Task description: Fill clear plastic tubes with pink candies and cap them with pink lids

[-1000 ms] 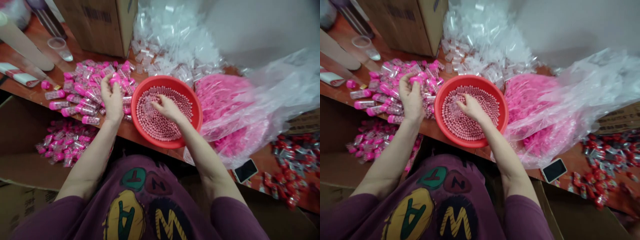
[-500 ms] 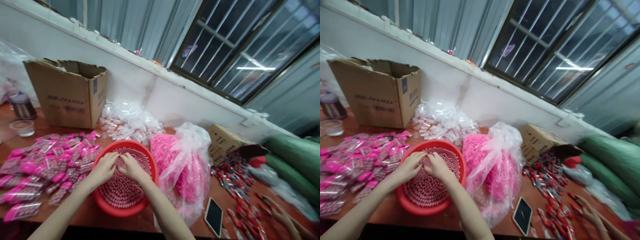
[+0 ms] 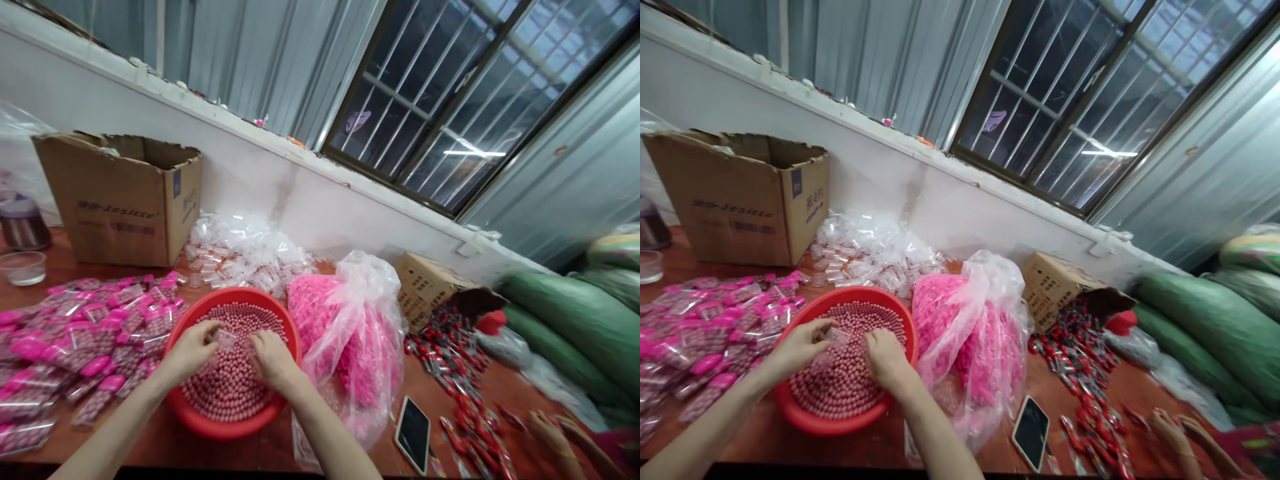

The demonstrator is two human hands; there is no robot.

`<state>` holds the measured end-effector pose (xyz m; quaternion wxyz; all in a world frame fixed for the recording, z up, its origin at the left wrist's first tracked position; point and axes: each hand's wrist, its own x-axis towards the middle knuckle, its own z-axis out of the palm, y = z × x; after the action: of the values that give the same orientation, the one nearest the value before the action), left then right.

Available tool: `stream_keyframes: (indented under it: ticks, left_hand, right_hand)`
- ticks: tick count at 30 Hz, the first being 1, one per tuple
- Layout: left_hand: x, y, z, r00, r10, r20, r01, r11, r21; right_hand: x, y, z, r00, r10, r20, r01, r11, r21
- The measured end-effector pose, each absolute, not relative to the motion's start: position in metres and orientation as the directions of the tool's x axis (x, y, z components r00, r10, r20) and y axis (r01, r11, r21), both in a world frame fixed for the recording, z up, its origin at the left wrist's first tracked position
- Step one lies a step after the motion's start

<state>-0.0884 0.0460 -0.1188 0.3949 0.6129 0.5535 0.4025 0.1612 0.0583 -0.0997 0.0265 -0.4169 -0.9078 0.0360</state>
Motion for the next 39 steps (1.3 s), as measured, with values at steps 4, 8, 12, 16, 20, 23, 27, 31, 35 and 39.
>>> stream_keyframes:
  ticks: [4, 8, 12, 16, 20, 23, 27, 31, 35, 39]
  left_hand:
    - [-0.104, 0.034, -0.105, 0.085, 0.988, 0.127, 0.466, -0.152, 0.872]
    - [-0.099, 0.019, -0.096, 0.212, 0.977, 0.021, 0.734, -0.173, 0.657]
    - [-0.092, 0.020, -0.105, 0.065, 0.996, 0.067, 0.779, -0.093, 0.620]
    - [-0.095, 0.027, -0.116, -0.040, 0.991, 0.130, 0.744, -0.057, 0.666]
    - [-0.102, 0.033, -0.124, -0.108, 0.975, 0.195, 0.662, -0.076, 0.746]
    - [-0.103, 0.034, -0.126, -0.166, 0.966, 0.196, 0.538, -0.077, 0.840]
    - [-0.083, 0.024, -0.116, -0.155, 0.986, -0.063, 0.103, 0.080, 0.991]
    - [-0.057, 0.014, -0.103, -0.020, 0.980, -0.199, -0.305, 0.184, 0.934]
    - [-0.053, 0.012, -0.102, 0.024, 0.946, -0.323, -0.493, 0.292, 0.820]
    - [-0.057, 0.012, -0.103, 0.182, 0.932, -0.313, -0.520, 0.362, 0.774]
  right_hand:
    - [0.155, 0.056, -0.078, -0.541, 0.823, -0.175, 0.786, 0.568, 0.244]
    - [0.133, 0.063, -0.085, -0.517, 0.806, -0.288, 0.791, 0.579, 0.200]
    - [0.111, 0.073, -0.119, -0.592, 0.704, -0.394, 0.753, 0.657, 0.043]
    - [0.103, 0.079, -0.137, -0.689, 0.581, -0.433, 0.682, 0.722, -0.115]
    - [0.114, 0.090, -0.140, -0.776, 0.588, -0.230, 0.600, 0.573, -0.559]
    - [0.124, 0.093, -0.138, -0.695, 0.717, -0.060, 0.398, 0.313, -0.862]
    - [0.123, 0.084, -0.136, -0.554, 0.832, -0.003, 0.206, 0.133, -0.969]
    - [0.113, 0.068, -0.137, -0.447, 0.891, 0.072, 0.164, 0.160, -0.973]
    - [0.120, 0.059, -0.136, -0.437, 0.895, 0.088, 0.178, 0.182, -0.967]
    - [0.141, 0.060, -0.125, -0.454, 0.889, 0.057, 0.278, 0.203, -0.939]
